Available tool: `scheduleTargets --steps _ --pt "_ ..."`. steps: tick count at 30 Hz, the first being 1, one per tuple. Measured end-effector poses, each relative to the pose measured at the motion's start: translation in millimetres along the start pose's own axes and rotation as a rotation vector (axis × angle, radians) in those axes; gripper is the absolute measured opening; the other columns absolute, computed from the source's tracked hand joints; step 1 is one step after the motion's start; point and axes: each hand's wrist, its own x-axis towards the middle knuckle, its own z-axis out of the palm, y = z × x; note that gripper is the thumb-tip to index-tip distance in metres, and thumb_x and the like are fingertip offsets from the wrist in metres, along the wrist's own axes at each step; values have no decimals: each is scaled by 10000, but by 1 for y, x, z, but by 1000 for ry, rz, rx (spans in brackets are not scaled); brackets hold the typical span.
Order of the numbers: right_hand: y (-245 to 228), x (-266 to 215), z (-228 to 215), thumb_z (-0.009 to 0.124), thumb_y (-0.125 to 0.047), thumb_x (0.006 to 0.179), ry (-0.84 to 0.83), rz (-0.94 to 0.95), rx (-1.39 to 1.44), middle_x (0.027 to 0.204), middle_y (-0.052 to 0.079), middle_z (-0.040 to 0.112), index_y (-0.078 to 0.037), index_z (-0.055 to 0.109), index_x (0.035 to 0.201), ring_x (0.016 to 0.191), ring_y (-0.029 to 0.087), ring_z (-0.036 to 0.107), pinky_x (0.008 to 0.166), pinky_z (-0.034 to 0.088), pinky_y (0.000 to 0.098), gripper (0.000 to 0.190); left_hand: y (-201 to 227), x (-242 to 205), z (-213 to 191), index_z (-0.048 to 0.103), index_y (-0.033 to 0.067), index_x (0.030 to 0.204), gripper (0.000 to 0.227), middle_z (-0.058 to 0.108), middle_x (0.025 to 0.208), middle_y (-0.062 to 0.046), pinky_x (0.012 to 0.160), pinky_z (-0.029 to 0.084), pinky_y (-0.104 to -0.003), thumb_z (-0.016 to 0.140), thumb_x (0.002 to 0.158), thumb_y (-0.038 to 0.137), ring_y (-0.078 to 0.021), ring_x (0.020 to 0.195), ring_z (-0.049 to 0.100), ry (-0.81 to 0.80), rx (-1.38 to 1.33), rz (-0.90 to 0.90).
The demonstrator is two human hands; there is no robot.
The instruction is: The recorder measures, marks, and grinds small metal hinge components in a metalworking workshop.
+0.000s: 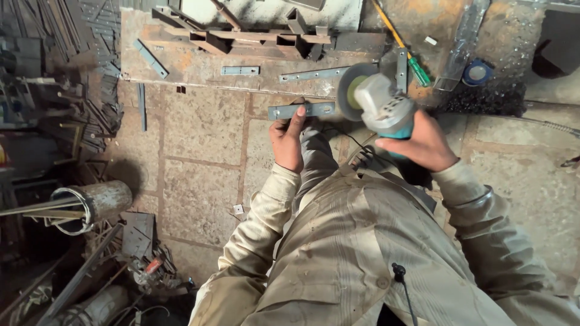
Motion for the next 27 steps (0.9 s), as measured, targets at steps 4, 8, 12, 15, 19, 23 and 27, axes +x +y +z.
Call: scheduleTargets --steps 4,8,12,15,19,23,27 --pt "-9 -3 15 876 -354 718 42 18 -381 1208 174 720 27 573 1330 1128 261 704 970 512 384 782 -3 0 -1 756 -53 1092 273 724 961 -23 792 511 -262 764 986 199 -87 845 613 19 135 62" --pt "-10 -5 23 882 -399 679 46 57 -470 1155 237 724 31 581 1309 1100 368 709 924 538 428 820 -17 2 -12 762 -87 1042 279 715 913 -32 746 480 -259 771 1025 191 -87 814 580 8 178 62" --pt "-7 -6 25 893 -441 658 33 128 -538 1119 264 714 48 551 1310 1071 412 697 891 539 457 884 2 -3 6 749 -55 1101 300 737 928 -31 773 529 -257 752 975 217 -89 820 640 11 154 63" --pt "-5 -9 24 893 -464 647 31 153 -575 1113 265 718 46 559 1284 1071 414 700 889 544 460 882 0 0 1 728 -48 1105 314 742 947 -42 818 581 -288 745 953 226 -105 841 677 14 88 74" --pt "-7 -11 25 882 -458 659 55 141 -540 1118 260 719 41 559 1300 1074 413 698 886 542 462 873 -5 0 -6 736 -81 1098 322 732 956 -67 819 561 -298 757 990 222 -122 852 663 21 121 58" --pt "-8 -8 28 894 -465 644 31 112 -556 1122 258 716 44 564 1273 1070 402 706 885 545 456 874 -6 -4 -2 740 -82 1121 332 739 986 -69 832 543 -291 760 992 223 -122 882 652 19 133 57" --pt "-6 -7 26 887 -458 655 17 115 -547 1132 255 720 30 577 1281 1086 404 699 896 541 455 852 -4 -5 -5 742 -69 1126 333 749 963 -79 815 560 -308 745 980 230 -155 853 690 35 118 29"
